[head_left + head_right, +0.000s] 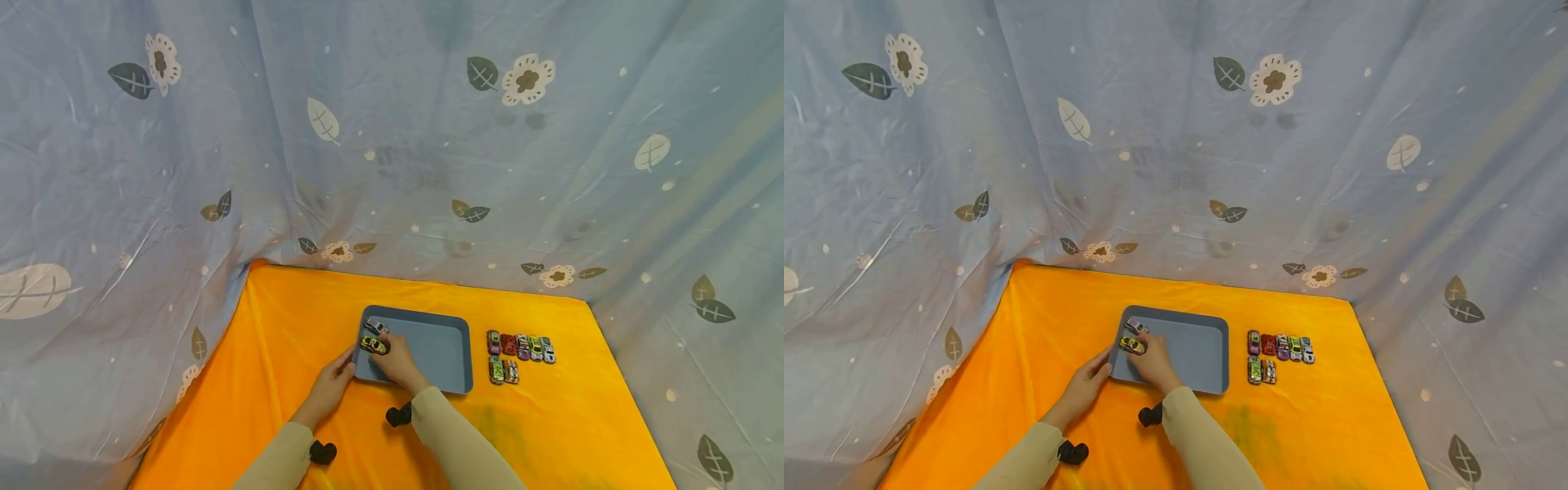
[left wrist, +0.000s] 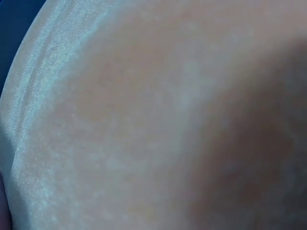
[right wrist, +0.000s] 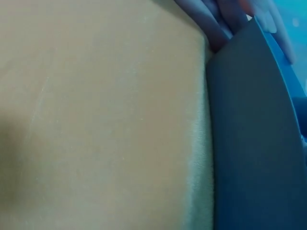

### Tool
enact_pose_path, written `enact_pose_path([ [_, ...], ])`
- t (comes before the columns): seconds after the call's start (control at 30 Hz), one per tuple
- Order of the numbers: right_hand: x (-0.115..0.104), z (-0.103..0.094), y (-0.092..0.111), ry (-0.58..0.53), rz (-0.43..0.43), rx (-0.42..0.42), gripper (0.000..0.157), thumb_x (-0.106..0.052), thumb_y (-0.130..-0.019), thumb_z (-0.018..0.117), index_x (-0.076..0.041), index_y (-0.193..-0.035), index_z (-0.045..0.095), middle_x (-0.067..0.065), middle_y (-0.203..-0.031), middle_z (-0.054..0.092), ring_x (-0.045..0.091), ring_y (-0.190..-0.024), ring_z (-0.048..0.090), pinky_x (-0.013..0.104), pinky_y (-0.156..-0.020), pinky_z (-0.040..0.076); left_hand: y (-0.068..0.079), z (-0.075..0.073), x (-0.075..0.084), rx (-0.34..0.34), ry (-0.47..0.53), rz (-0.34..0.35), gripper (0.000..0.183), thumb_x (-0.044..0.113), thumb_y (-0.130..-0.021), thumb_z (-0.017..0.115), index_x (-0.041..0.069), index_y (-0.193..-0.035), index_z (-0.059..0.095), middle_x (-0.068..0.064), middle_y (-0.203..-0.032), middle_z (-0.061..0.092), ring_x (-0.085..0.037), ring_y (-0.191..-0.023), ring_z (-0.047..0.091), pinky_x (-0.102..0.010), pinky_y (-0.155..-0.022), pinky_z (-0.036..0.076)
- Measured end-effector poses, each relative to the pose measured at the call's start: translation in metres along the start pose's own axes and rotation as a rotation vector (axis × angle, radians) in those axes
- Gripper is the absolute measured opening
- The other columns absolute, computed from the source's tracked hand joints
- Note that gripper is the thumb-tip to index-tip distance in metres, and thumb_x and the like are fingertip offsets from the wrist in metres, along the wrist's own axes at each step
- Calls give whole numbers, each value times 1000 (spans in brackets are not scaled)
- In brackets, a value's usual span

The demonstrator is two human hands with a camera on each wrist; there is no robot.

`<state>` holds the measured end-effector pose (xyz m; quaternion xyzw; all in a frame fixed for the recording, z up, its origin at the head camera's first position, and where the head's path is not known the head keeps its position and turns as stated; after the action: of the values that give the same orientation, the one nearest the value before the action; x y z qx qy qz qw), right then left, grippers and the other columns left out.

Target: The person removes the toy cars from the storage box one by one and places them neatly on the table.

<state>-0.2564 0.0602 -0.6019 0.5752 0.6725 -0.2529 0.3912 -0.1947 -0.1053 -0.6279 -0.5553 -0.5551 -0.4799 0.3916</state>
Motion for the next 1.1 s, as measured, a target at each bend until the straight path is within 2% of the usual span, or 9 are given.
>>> enact_pose_path([
  [0.3, -2, 0, 3, 76, -20, 18, 20, -15, -87, 73, -7, -103, 65, 7, -99, 52, 19, -87, 46, 36, -75, 47, 0, 1, 3, -7, 4, 9, 47, 23, -102, 51, 27, -148, 42, -3, -151, 39, -26, -137, 36, -48, -109, 34],
  [0.6, -9, -4, 12, 167, -34, -34, 22, -14, -87, 74, -5, -104, 64, 7, -95, 52, 18, -81, 47, 36, -72, 46, 1, 0, 0, 9, 4, 12, 47, 24, -102, 52, 28, -148, 43, -2, -150, 40, -25, -137, 37, -47, -108, 35],
  [0.9, -2, -24, 26, 165, -63, -83, 23, -14, -88, 71, -2, -108, 65, 6, -94, 60, 19, -80, 53, 38, -71, 49, 4, 1, 2, -2, 7, 10, 47, 25, -102, 50, 28, -148, 42, -1, -151, 39, -26, -139, 33, -48, -110, 31],
  [1.1, 9, -47, 30, 139, -46, -35, 26, -17, -90, 70, -3, -110, 64, 6, -93, 59, 18, -77, 53, 34, -67, 48, 4, 0, 4, -2, -9, 24, 47, 25, -102, 50, 27, -149, 41, -2, -150, 39, -27, -139, 33, -49, -111, 30],
])
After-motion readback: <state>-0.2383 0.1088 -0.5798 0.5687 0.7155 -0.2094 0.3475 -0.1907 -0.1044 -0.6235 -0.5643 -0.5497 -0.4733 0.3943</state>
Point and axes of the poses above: each hand's wrist, its own y-axis away from the middle knuckle, its own z-axis out of the palm, x = y × z, the point moved 5 cm from there along -y, towards the middle knuckle
